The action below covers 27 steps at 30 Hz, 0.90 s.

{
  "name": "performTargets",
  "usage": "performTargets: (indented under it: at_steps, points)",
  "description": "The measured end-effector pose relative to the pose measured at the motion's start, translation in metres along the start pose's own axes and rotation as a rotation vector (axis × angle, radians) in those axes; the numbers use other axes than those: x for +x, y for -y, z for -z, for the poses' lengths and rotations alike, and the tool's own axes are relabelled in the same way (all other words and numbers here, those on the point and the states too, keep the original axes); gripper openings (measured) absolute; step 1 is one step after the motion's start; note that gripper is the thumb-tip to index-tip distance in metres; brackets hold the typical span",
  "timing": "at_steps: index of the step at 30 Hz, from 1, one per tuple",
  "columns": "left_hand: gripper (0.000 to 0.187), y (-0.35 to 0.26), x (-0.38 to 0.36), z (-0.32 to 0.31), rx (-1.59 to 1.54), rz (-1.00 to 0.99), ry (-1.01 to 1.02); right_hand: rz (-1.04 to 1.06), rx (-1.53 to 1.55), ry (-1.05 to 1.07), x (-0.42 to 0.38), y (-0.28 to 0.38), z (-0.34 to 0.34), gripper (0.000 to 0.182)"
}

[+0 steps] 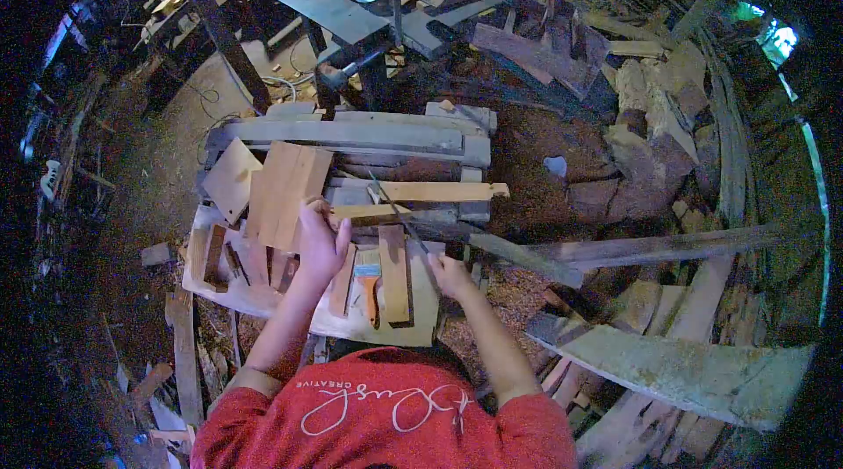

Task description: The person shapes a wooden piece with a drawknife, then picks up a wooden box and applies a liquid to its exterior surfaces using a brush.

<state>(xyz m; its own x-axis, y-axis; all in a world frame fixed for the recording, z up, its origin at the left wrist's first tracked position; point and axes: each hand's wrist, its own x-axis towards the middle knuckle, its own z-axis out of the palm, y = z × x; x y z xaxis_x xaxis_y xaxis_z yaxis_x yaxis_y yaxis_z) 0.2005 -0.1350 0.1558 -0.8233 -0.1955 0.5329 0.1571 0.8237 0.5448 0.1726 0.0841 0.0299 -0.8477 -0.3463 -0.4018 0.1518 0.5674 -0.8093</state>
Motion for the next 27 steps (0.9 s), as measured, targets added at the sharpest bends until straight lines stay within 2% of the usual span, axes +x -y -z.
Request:
performTargets:
  at_steps: [1, 3, 4, 5, 7, 9, 11, 12, 15, 17, 19, 22, 25, 27]
  points:
    - [0.037, -0.001, 0.0, -0.001, -0.01, 0.019, 0.014, -0.007, 0.0, -0.001, -0.004, 0.003, 0.001, 0.035]
    - [0.038, -0.005, 0.002, -0.005, -0.034, 0.047, 0.028, 0.152, 0.005, -0.036, -0.017, 0.018, 0.002, 0.035]
    - [0.038, -0.005, 0.005, -0.005, -0.022, 0.072, 0.032, 0.347, -0.002, -0.101, -0.018, 0.023, -0.001, 0.034]
    - [0.038, -0.004, 0.007, -0.004, -0.005, 0.097, 0.038, 0.342, -0.008, -0.096, -0.021, 0.027, 0.002, 0.034]
    - [0.038, -0.005, 0.01, -0.003, 0.038, 0.064, 0.027, 0.182, 0.108, 0.165, -0.031, 0.054, 0.012, 0.033]
    - [0.032, -0.006, 0.01, -0.003, -0.041, 0.067, -0.011, 0.265, 0.102, 0.103, -0.02, 0.035, 0.0, 0.033]
    - [0.034, -0.002, 0.009, -0.002, 0.011, 0.046, -0.007, 0.132, 0.094, 0.116, -0.01, 0.015, -0.005, 0.034]
    - [0.036, 0.0, 0.008, -0.002, 0.056, 0.026, -0.005, 0.164, 0.053, 0.099, -0.007, 0.011, -0.007, 0.036]
    - [0.035, 0.009, 0.011, -0.001, 0.022, 0.141, 0.0, 0.188, 0.026, 0.073, -0.012, 0.041, 0.001, 0.037]
    - [0.035, 0.017, 0.014, 0.0, 0.007, 0.068, -0.056, 0.25, 0.046, 0.003, -0.017, 0.048, 0.002, 0.037]
    - [0.033, 0.02, 0.012, 0.001, 0.0, 0.084, 0.003, 0.201, -0.099, 0.056, -0.033, 0.067, 0.012, 0.036]
    - [0.031, 0.015, 0.011, 0.0, -0.022, 0.024, -0.01, 0.259, -0.077, 0.059, -0.037, 0.069, 0.011, 0.037]
    - [0.031, 0.01, 0.01, 0.003, -0.061, 0.047, 0.008, 0.212, -0.008, -0.048, -0.021, 0.042, 0.0, 0.037]
    - [0.031, 0.011, 0.005, 0.003, -0.04, -0.012, 0.012, 0.162, -0.052, -0.069, -0.011, 0.024, 0.0, 0.036]
